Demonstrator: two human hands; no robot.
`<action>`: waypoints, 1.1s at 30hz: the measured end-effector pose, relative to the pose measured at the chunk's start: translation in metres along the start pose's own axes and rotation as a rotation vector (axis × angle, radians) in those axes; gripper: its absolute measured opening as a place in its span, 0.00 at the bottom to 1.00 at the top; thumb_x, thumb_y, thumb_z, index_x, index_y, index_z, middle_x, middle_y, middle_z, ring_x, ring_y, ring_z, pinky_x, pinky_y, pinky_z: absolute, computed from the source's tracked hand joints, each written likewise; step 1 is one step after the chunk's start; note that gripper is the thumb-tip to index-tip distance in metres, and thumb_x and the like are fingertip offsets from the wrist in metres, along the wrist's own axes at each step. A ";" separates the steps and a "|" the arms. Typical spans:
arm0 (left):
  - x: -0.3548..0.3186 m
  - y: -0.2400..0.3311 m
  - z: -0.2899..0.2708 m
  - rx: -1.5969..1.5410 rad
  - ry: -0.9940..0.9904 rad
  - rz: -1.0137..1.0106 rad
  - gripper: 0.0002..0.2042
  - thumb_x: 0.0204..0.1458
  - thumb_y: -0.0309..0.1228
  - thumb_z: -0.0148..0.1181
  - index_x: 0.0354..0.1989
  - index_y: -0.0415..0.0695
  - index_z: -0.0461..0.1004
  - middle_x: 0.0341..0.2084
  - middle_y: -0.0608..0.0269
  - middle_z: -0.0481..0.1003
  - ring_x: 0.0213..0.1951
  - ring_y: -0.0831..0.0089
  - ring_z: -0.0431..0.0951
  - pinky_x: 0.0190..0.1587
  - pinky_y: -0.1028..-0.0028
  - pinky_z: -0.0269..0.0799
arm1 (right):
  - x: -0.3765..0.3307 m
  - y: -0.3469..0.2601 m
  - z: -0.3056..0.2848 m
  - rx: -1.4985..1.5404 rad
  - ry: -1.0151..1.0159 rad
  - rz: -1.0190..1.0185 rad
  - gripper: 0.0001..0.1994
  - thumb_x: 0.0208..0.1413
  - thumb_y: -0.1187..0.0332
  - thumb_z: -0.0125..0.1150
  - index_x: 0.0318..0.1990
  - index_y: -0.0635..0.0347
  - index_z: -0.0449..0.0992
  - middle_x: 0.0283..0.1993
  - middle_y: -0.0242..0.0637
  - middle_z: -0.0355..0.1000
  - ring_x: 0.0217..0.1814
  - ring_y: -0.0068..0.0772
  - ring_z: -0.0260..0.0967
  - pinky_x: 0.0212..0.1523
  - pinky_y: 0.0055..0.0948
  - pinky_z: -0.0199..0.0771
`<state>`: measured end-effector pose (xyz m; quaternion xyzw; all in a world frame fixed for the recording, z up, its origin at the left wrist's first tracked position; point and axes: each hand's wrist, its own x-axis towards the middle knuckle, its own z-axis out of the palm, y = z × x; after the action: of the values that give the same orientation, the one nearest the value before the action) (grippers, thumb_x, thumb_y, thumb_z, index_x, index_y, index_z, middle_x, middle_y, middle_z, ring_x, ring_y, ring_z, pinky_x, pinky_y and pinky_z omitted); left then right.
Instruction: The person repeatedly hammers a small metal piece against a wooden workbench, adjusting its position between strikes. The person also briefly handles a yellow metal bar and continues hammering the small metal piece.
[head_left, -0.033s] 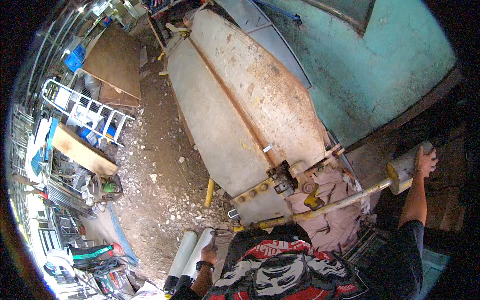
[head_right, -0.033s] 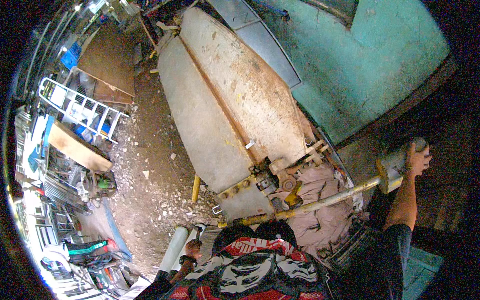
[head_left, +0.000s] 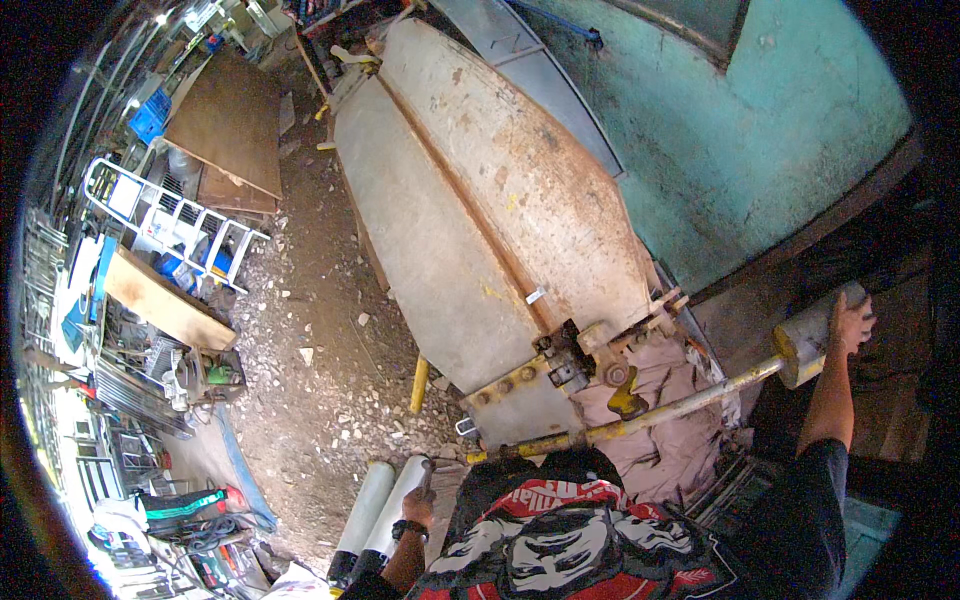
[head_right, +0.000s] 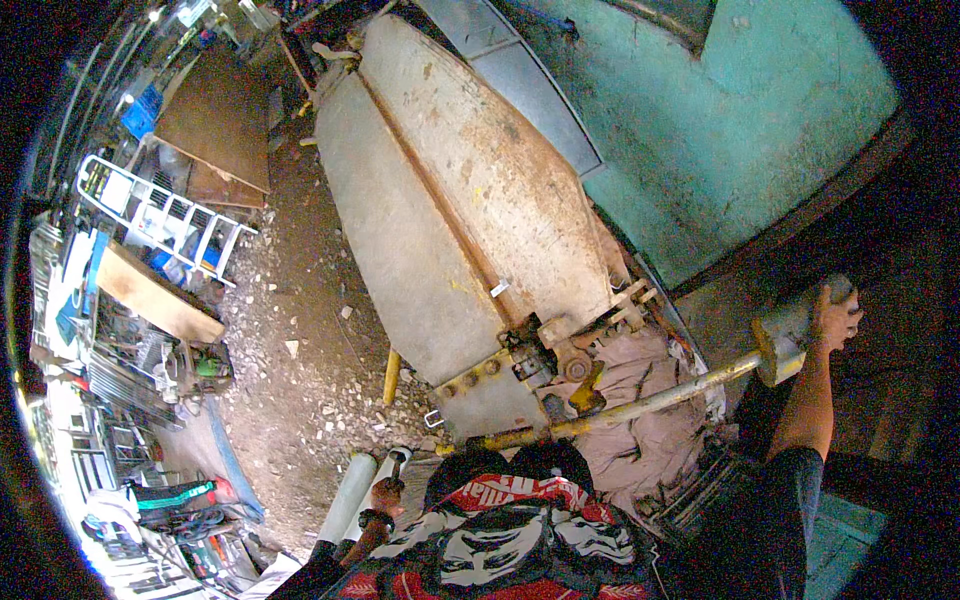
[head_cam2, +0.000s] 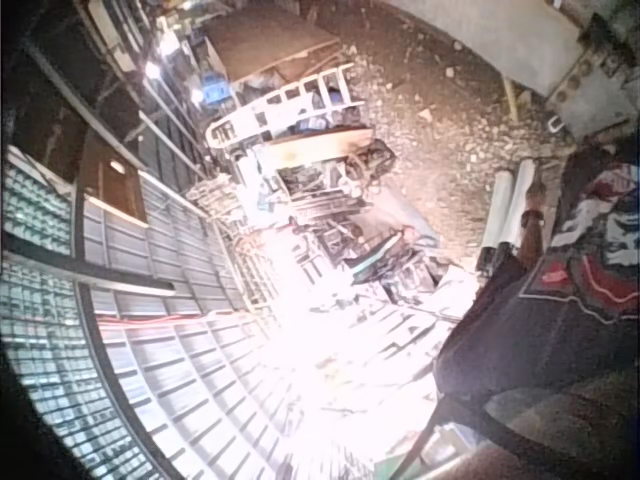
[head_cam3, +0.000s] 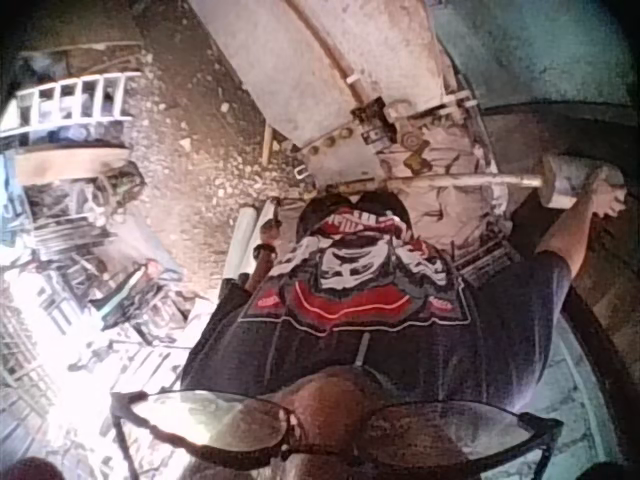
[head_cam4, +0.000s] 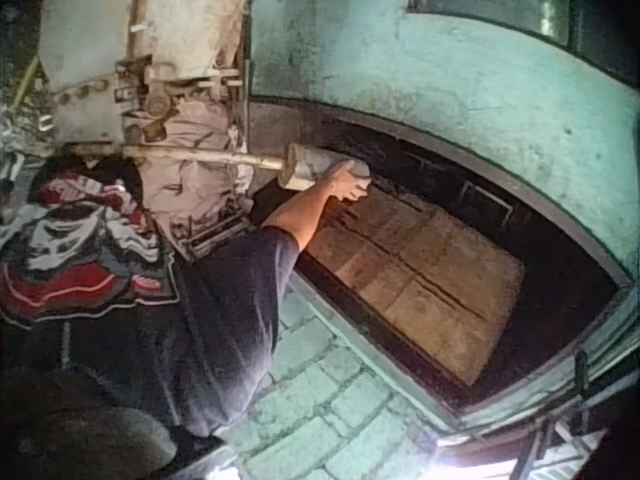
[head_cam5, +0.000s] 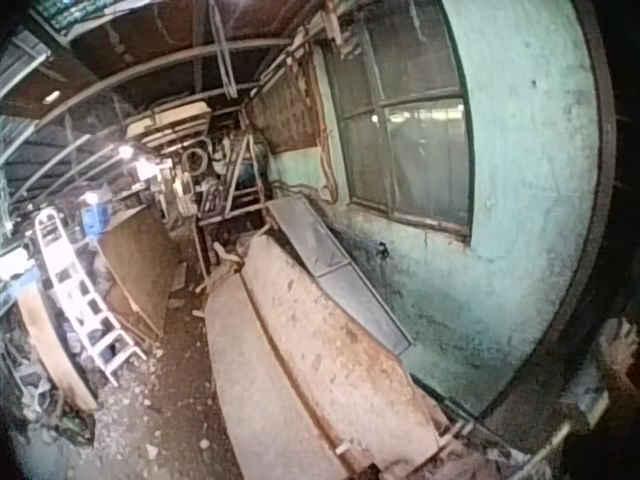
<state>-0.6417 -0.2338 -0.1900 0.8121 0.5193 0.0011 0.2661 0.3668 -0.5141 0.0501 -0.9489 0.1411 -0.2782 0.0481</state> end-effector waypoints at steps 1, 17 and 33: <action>0.002 0.002 0.001 -0.040 -0.029 -0.037 0.09 0.51 0.36 0.63 0.34 0.46 0.81 0.25 0.55 0.80 0.30 0.59 0.80 0.34 0.61 0.73 | 0.001 0.000 0.002 -0.010 -0.011 0.019 0.42 0.52 0.29 0.56 0.73 0.21 0.50 0.79 0.43 0.42 0.77 0.65 0.44 0.62 0.74 0.59; 0.007 -0.022 0.004 -0.214 -0.169 -0.382 0.11 0.54 0.41 0.60 0.34 0.46 0.81 0.31 0.51 0.81 0.36 0.52 0.81 0.40 0.53 0.75 | 0.000 0.000 0.016 -0.002 0.001 0.007 0.43 0.51 0.29 0.58 0.73 0.25 0.51 0.79 0.46 0.43 0.75 0.69 0.46 0.60 0.76 0.60; 0.013 0.015 -0.014 0.208 -0.160 0.028 0.10 0.55 0.36 0.55 0.32 0.46 0.79 0.26 0.55 0.80 0.33 0.54 0.80 0.36 0.57 0.75 | 0.014 0.014 0.034 -0.065 -0.056 0.031 0.43 0.51 0.27 0.54 0.73 0.28 0.53 0.77 0.46 0.49 0.73 0.65 0.51 0.62 0.69 0.62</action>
<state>-0.6264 -0.2215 -0.1751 0.8401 0.4822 -0.1137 0.2211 0.3933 -0.5314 0.0262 -0.9551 0.1633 -0.2460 0.0256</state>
